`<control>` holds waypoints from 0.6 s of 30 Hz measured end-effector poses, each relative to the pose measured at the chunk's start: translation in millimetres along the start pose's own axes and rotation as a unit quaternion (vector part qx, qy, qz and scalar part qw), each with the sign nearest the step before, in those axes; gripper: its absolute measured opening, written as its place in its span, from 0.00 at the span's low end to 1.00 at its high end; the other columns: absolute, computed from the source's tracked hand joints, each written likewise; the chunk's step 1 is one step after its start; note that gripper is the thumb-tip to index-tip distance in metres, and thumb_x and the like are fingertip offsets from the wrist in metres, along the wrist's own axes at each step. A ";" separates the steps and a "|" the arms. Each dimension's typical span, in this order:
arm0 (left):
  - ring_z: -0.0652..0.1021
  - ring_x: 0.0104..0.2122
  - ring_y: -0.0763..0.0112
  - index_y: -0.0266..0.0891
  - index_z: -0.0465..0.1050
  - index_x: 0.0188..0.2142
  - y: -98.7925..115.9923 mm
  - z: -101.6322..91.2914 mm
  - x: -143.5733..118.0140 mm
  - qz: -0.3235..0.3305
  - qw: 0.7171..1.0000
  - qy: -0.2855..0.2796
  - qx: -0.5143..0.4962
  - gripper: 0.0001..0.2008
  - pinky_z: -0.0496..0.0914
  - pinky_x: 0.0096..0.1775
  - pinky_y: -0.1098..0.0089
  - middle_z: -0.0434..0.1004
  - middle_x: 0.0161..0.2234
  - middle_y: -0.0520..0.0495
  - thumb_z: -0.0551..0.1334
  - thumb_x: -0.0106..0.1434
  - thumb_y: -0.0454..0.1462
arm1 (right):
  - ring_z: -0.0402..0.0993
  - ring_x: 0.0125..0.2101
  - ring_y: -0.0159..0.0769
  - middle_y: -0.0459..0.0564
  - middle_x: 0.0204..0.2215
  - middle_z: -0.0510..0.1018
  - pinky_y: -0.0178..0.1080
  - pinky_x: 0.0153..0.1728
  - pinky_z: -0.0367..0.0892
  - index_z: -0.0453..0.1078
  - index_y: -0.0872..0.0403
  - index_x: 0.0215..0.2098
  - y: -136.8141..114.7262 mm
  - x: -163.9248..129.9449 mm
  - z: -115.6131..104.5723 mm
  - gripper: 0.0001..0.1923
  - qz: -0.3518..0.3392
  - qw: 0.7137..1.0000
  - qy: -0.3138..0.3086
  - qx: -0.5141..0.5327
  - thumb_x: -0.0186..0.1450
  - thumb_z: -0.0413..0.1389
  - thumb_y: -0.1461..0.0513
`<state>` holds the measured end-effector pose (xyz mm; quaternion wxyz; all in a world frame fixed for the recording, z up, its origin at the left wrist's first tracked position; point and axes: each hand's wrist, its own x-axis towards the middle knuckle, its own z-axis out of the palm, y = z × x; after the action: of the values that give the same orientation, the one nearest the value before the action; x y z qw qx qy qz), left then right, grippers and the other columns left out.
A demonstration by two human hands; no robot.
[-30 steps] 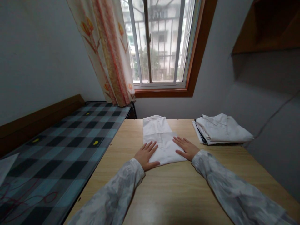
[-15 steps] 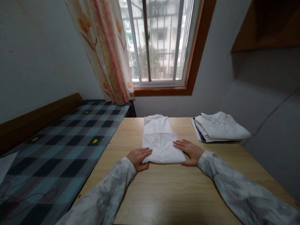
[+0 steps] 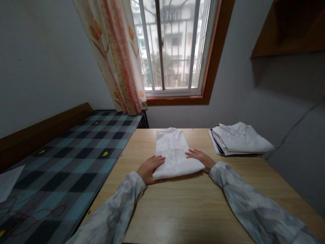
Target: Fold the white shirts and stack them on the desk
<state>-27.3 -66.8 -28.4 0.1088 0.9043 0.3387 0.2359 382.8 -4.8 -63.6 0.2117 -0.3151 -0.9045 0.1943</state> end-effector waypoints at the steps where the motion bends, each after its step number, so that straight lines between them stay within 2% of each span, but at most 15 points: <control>1: 0.71 0.70 0.46 0.39 0.71 0.68 -4.2 -0.3 1.6 -0.009 1.000 -0.012 0.016 0.40 0.63 0.71 0.47 0.72 0.69 0.33 0.72 0.60 0.51 | 0.62 0.73 0.51 0.55 0.69 0.74 0.59 0.74 0.53 0.78 0.50 0.63 -0.4 -1.0 0.9 0.25 0.005 1.000 0.009 0.018 0.72 0.53 0.54; 3: 0.69 0.71 0.50 0.41 0.68 0.71 -11.5 0.0 4.7 -0.037 0.998 -0.037 0.036 0.37 0.59 0.73 0.46 0.68 0.72 0.36 0.67 0.63 0.44 | 0.66 0.71 0.52 0.56 0.66 0.77 0.58 0.73 0.56 0.79 0.50 0.62 -3.9 -3.4 1.1 0.27 0.019 0.997 0.041 0.059 0.73 0.52 0.49; 5: 0.71 0.70 0.54 0.44 0.72 0.68 -15.8 2.0 7.5 -0.056 0.997 -0.044 0.035 0.31 0.57 0.73 0.48 0.72 0.70 0.40 0.63 0.65 0.41 | 0.73 0.66 0.54 0.58 0.62 0.80 0.56 0.70 0.62 0.80 0.51 0.61 -10.1 -5.1 -0.6 0.30 0.045 0.991 0.075 0.105 0.74 0.51 0.44; 7: 0.76 0.66 0.56 0.44 0.78 0.62 -16.6 5.9 10.1 -0.077 0.997 -0.013 0.014 0.24 0.60 0.72 0.52 0.79 0.64 0.42 0.61 0.67 0.41 | 0.79 0.59 0.56 0.59 0.58 0.84 0.55 0.65 0.69 0.82 0.53 0.58 -17.4 -5.0 -3.2 0.33 0.085 0.981 0.101 0.144 0.74 0.50 0.40; 9: 0.80 0.60 0.56 0.42 0.82 0.56 -14.7 10.6 13.2 -0.123 0.991 0.044 -0.022 0.20 0.67 0.67 0.55 0.84 0.58 0.41 0.58 0.70 0.42 | 0.81 0.53 0.59 0.59 0.51 0.87 0.55 0.59 0.73 0.84 0.55 0.53 -23.9 -2.7 -5.7 0.35 0.136 0.968 0.127 0.171 0.73 0.50 0.38; 12: 0.84 0.50 0.53 0.39 0.84 0.49 -8.6 15.6 20.6 -0.216 0.967 0.104 -0.091 0.22 0.75 0.55 0.60 0.88 0.48 0.40 0.55 0.74 0.48 | 0.82 0.48 0.59 0.57 0.41 0.88 0.51 0.51 0.76 0.85 0.57 0.46 -29.9 3.9 -8.2 0.38 0.195 0.944 0.156 0.214 0.72 0.49 0.35; 15: 0.84 0.44 0.55 0.37 0.83 0.50 -3.2 16.6 31.4 -0.263 0.940 0.142 -0.167 0.27 0.76 0.47 0.63 0.88 0.44 0.42 0.55 0.75 0.55 | 0.81 0.42 0.52 0.57 0.38 0.86 0.45 0.44 0.76 0.83 0.59 0.41 -29.9 11.9 -9.1 0.40 0.221 0.925 0.163 0.261 0.72 0.47 0.33; 18: 0.83 0.45 0.55 0.35 0.82 0.51 -3.6 17.7 42.3 -0.287 0.916 0.181 -0.215 0.31 0.75 0.47 0.64 0.88 0.46 0.41 0.55 0.73 0.59 | 0.81 0.42 0.49 0.57 0.41 0.86 0.43 0.45 0.76 0.81 0.59 0.45 -23.8 19.1 -8.2 0.35 0.200 0.925 0.142 0.288 0.67 0.57 0.36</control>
<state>7.4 -36.7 -30.0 0.3004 0.6645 0.5389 0.4217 361.7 -7.8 -40.3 0.3764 -0.4394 -0.6879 0.4383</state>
